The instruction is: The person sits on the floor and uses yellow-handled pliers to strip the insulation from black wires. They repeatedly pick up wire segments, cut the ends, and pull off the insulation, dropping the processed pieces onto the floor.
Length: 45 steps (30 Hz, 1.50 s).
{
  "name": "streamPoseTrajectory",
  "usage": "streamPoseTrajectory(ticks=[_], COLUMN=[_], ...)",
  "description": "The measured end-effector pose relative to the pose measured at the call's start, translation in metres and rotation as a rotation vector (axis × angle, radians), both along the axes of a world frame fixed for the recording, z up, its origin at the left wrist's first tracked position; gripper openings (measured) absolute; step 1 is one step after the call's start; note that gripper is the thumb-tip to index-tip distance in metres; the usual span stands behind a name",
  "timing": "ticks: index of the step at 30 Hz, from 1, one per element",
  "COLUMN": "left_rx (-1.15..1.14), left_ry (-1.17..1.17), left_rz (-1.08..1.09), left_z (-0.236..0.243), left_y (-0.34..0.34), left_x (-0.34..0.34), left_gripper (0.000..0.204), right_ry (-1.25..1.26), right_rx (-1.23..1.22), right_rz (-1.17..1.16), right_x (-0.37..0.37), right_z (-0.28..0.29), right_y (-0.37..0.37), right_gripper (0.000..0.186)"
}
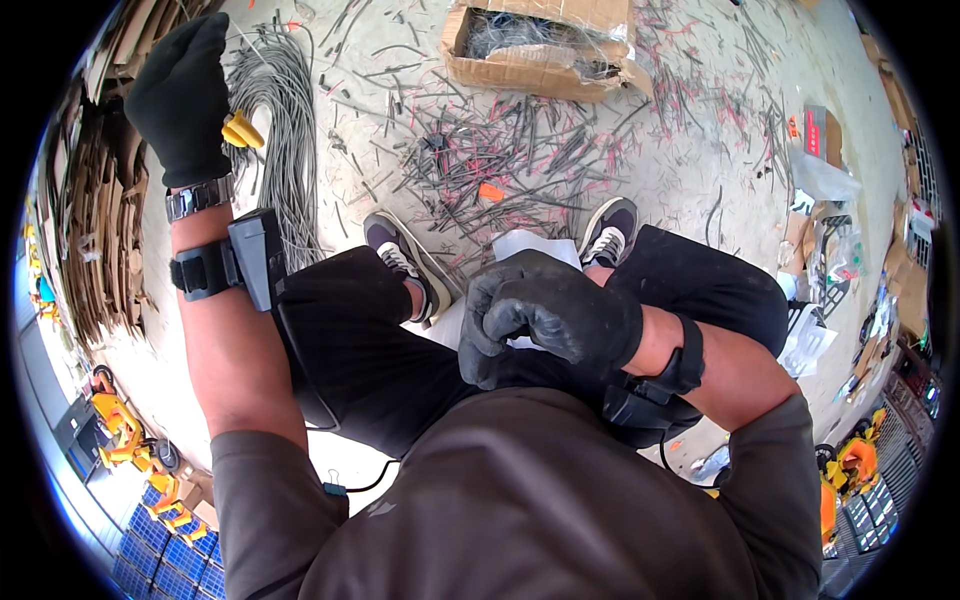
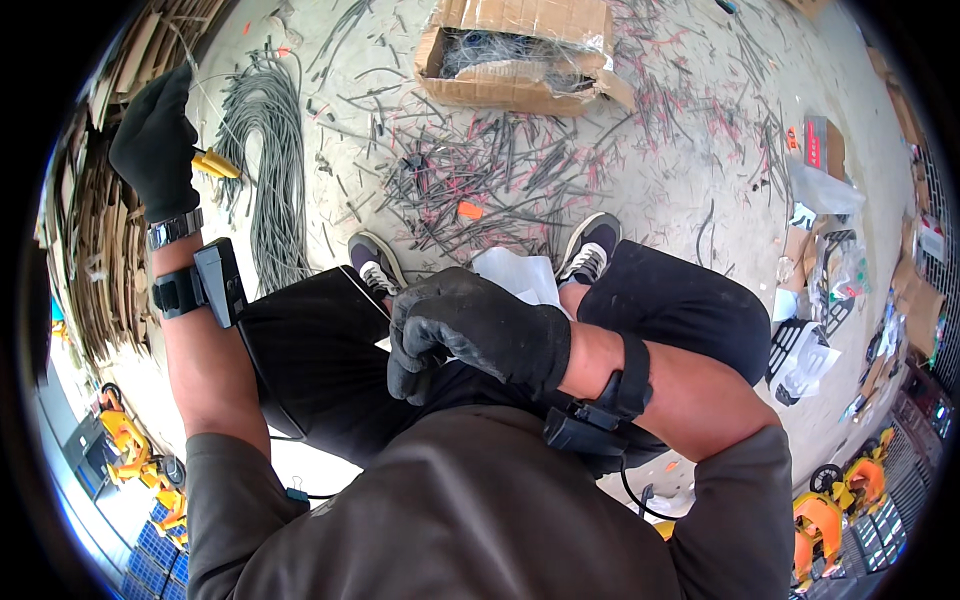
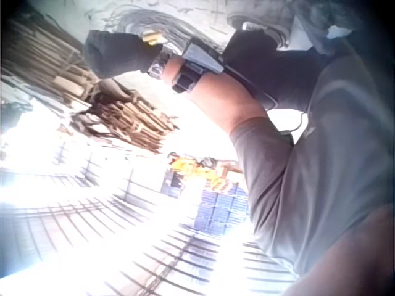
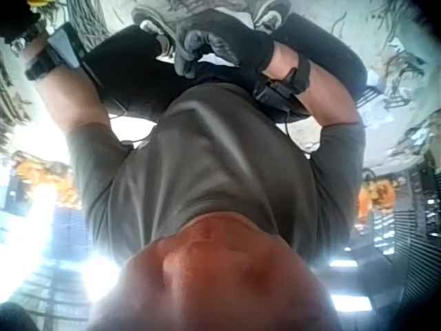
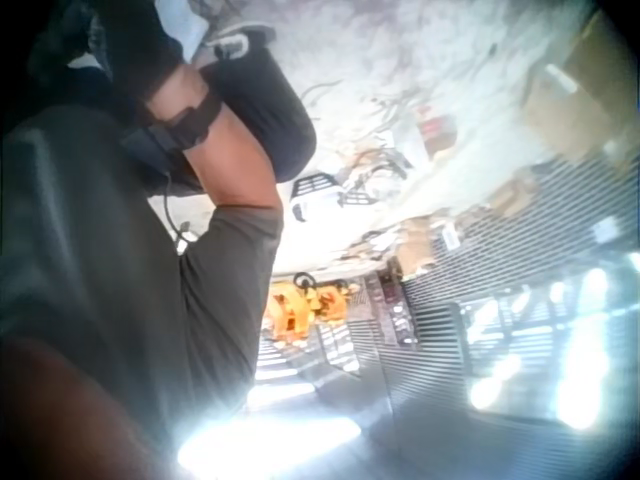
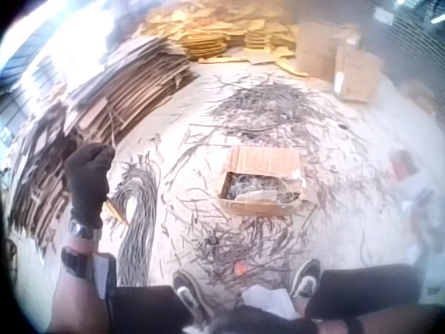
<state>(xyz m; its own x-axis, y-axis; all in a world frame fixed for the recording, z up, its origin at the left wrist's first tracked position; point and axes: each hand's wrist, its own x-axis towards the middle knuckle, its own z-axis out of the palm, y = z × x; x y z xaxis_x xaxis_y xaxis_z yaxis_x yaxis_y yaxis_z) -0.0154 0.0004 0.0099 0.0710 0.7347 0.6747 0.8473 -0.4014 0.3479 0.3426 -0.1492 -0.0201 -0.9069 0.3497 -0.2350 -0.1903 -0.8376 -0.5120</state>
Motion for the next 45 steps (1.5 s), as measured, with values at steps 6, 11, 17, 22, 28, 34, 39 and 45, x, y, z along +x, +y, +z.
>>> streamPoseTrajectory(ticks=[6,11,17,22,28,34,39,45], left_rx=[0.038,0.017,0.029,-0.180,-0.459,-0.753,-0.958,-0.895], left_ry=[0.131,-0.104,-0.144,-0.237,-0.840,-0.946,-1.070,-0.858], left_rz=[0.207,0.227,0.310,0.489,0.299,0.096,-0.044,-0.082], left_z=[0.003,-0.002,0.004,0.013,0.014,0.005,0.002,0.005], left_y=[0.000,-0.003,-0.004,-0.018,-0.028,-0.046,-0.085,-0.081], left_x=[-0.003,-0.007,-0.031,-0.010,0.061,0.122,0.172,0.162], left_gripper=[0.015,0.018,0.013,0.016,0.009,0.015,0.021,0.024], right_ry=[-0.052,-0.033,0.013,-0.457,-0.768,-0.584,-0.491,-0.482], right_rx=[0.052,-0.006,0.077,1.172,1.623,1.030,0.864,0.738], right_rz=[-0.014,-0.018,0.047,0.460,0.618,-0.164,-0.164,0.000], right_x=[0.006,0.008,0.017,0.016,-0.008,-0.012,-0.030,-0.023], right_z=[0.004,-0.001,-0.016,-0.016,-0.016,-0.034,-0.051,-0.051], right_y=[0.002,0.001,-0.014,-0.007,0.015,0.031,0.026,0.008], right_gripper=[0.022,0.023,0.026,0.022,0.036,0.068,0.074,0.030])
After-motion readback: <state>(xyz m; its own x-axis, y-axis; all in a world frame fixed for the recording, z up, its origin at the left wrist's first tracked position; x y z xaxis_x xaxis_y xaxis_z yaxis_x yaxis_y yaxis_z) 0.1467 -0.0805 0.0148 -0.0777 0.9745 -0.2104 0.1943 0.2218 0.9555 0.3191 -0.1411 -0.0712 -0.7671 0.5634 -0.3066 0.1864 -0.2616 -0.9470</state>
